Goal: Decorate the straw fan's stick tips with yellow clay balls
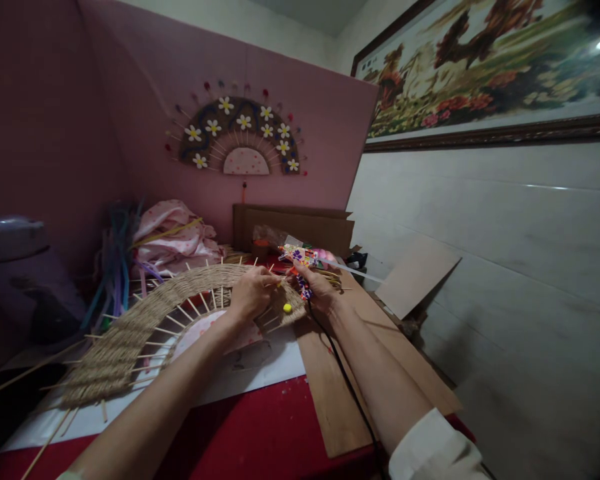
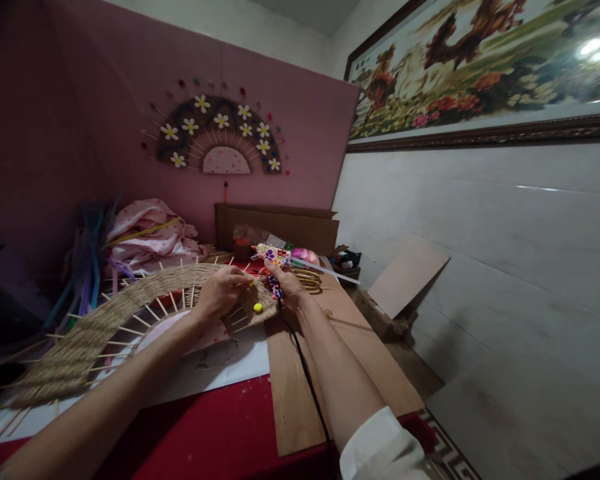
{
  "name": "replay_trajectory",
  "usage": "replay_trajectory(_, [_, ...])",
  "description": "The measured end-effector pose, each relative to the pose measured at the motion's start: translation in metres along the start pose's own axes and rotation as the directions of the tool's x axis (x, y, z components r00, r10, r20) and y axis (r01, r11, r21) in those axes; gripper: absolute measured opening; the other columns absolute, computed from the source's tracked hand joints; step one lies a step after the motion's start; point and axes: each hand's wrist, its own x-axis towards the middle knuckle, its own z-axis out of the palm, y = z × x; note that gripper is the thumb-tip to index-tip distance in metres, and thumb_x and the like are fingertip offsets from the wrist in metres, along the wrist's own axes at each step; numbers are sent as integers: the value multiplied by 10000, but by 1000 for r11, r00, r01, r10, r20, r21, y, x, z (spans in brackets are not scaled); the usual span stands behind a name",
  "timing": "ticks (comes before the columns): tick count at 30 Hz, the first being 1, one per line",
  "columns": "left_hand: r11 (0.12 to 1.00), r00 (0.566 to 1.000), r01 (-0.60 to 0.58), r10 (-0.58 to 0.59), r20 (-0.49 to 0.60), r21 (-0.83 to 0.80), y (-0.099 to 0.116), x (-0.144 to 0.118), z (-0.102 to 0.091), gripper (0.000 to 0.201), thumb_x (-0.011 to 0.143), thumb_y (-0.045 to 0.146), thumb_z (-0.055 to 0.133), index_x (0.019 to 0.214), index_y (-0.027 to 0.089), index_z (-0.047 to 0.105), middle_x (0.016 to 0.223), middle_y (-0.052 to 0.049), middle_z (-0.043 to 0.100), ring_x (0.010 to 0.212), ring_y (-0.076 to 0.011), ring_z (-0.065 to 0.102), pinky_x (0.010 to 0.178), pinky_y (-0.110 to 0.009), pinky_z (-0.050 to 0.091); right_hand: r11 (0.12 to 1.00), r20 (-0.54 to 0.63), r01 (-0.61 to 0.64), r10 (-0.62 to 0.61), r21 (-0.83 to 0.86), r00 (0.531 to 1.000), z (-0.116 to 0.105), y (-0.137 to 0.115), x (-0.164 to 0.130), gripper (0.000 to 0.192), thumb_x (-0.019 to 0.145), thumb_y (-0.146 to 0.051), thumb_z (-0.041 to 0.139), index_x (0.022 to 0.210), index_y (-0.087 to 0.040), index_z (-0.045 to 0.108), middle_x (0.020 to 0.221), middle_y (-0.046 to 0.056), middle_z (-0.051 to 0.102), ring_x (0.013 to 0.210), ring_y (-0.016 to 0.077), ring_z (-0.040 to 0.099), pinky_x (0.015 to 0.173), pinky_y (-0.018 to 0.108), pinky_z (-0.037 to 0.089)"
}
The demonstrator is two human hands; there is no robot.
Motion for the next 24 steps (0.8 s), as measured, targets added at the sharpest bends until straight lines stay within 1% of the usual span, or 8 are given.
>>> replay_trajectory(3, [998, 999, -29, 28, 18, 48, 3, -2, -1, 241, 802, 164, 547, 888, 269, 746, 893, -41, 664, 834, -172, 590, 704, -276, 429, 1000, 10, -6, 6, -3, 1000, -1, 1, 1, 260, 742, -406, 707, 717, -151, 664, 582, 13, 676, 505, 114, 605, 514, 215, 463])
replay_trajectory(8, [990, 999, -44, 40, 31, 135, 9, -5, -3, 262, 812, 170, 515, 868, 271, 750, 907, -44, 648, 825, -174, 577, 679, -275, 417, 1000, 22, -18, 18, -6, 1000, -2, 0, 0, 276, 759, -430, 687, 724, -157, 665, 567, 7, 669, 490, 108, 597, 516, 216, 464])
replay_trajectory(11, [988, 998, -59, 54, 37, 144, 10, -5, -3, 278, 820, 169, 507, 883, 285, 751, 900, -44, 647, 828, -179, 568, 672, -281, 411, 999, 18, -41, 41, 2, 999, -2, 0, -1, 272, 765, -425, 681, 725, -156, 664, 559, 8, 667, 487, 113, 596, 494, 215, 457])
replay_trajectory(13, [989, 998, -61, 57, 36, 134, 9, -6, -3, 295, 821, 160, 506, 930, 299, 743, 894, -41, 650, 828, -176, 566, 678, -278, 411, 999, 19, -52, 52, 6, 998, -1, -1, -1, 273, 765, -427, 680, 734, -156, 664, 553, 11, 666, 492, 126, 603, 486, 224, 458])
replay_trajectory(16, [986, 998, -65, 64, 11, 154, 9, -7, -4, 316, 830, 150, 497, 984, 301, 728, 897, -43, 645, 809, -171, 559, 667, -274, 408, 998, 29, -57, 56, 10, 998, -1, -1, -1, 276, 761, -429, 683, 750, -154, 665, 557, 16, 668, 503, 136, 612, 496, 235, 469])
replay_trajectory(18, [972, 995, -95, 97, -1, 214, 10, -9, -4, 288, 841, 168, 498, 952, 289, 734, 895, -55, 633, 811, -185, 547, 649, -282, 401, 999, 21, -51, 51, 9, 998, 0, -2, -2, 272, 760, -425, 686, 764, -154, 666, 572, 16, 674, 511, 132, 614, 504, 231, 469])
replay_trajectory(21, [936, 985, -168, 169, 25, 308, 13, -13, -5, 250, 849, 198, 509, 933, 273, 732, 896, -79, 609, 854, -218, 524, 623, -293, 386, 999, 13, -45, 45, 12, 999, -1, -1, -1, 264, 763, -419, 685, 748, -157, 664, 584, 11, 677, 494, 118, 599, 499, 220, 461])
replay_trajectory(24, [914, 981, -193, 184, 62, 358, 17, -15, -8, 264, 873, 223, 474, 970, 258, 717, 907, -101, 589, 868, -236, 504, 593, -297, 373, 999, 21, -47, 47, 7, 999, -2, 0, 0, 275, 766, -427, 678, 711, -159, 657, 563, 8, 664, 463, 116, 580, 490, 228, 457])
